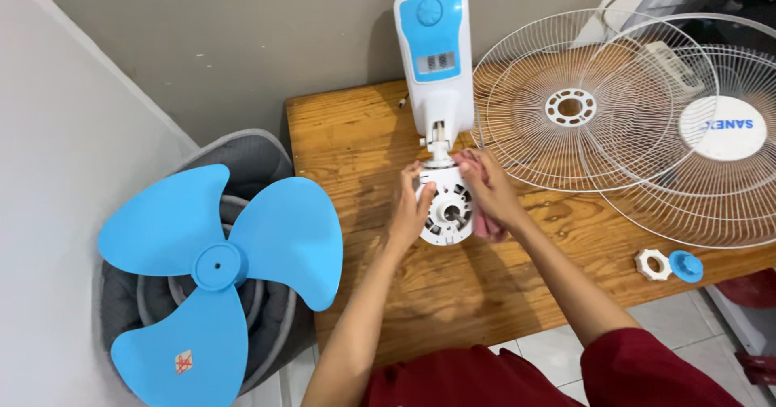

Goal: The person wipes the white plastic housing of a disassembled electric fan with a pink cloth, then wipes the metal fan cage. The fan blades and other parts remain on the table.

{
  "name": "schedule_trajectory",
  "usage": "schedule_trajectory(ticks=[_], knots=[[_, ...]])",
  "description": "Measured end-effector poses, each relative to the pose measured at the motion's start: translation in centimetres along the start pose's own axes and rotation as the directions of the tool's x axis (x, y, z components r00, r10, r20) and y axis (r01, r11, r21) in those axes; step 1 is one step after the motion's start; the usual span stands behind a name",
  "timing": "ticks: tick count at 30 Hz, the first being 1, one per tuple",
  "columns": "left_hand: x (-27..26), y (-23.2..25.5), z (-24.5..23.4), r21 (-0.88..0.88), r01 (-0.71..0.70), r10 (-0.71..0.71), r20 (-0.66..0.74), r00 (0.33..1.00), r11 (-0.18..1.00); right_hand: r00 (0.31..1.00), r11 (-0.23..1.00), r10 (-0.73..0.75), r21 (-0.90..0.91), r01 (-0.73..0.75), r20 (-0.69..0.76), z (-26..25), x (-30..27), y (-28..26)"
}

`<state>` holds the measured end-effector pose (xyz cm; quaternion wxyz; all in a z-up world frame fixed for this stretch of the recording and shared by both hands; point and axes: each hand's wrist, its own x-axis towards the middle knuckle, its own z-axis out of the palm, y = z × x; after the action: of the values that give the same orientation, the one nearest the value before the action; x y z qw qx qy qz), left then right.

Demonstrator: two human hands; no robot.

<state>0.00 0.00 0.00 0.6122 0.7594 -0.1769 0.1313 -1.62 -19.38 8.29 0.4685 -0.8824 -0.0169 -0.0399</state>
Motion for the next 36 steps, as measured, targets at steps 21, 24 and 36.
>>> schedule_trajectory(ticks=[21, 24, 36], knots=[[-0.9, 0.5, -1.7, -0.152, 0.057, -0.034, 0.147, 0.988, 0.987, 0.916, 0.932, 0.356, -0.006, -0.363, -0.184, 0.2, 14.1, -3.2], [-1.2, 0.7, -1.3, -0.186, 0.081, -0.060, 0.117, 0.991, 0.979, 0.877, 0.852, 0.461, 0.346, -0.393, -0.137, 1.3, 12.9, -0.1], [-1.7, 0.2, -0.5, -0.169, 0.043, -0.036, 0.046, 0.998, 0.985, 0.954, 0.929, 0.293, 0.253, -0.270, -0.058, -5.2, -1.2, 3.4]])
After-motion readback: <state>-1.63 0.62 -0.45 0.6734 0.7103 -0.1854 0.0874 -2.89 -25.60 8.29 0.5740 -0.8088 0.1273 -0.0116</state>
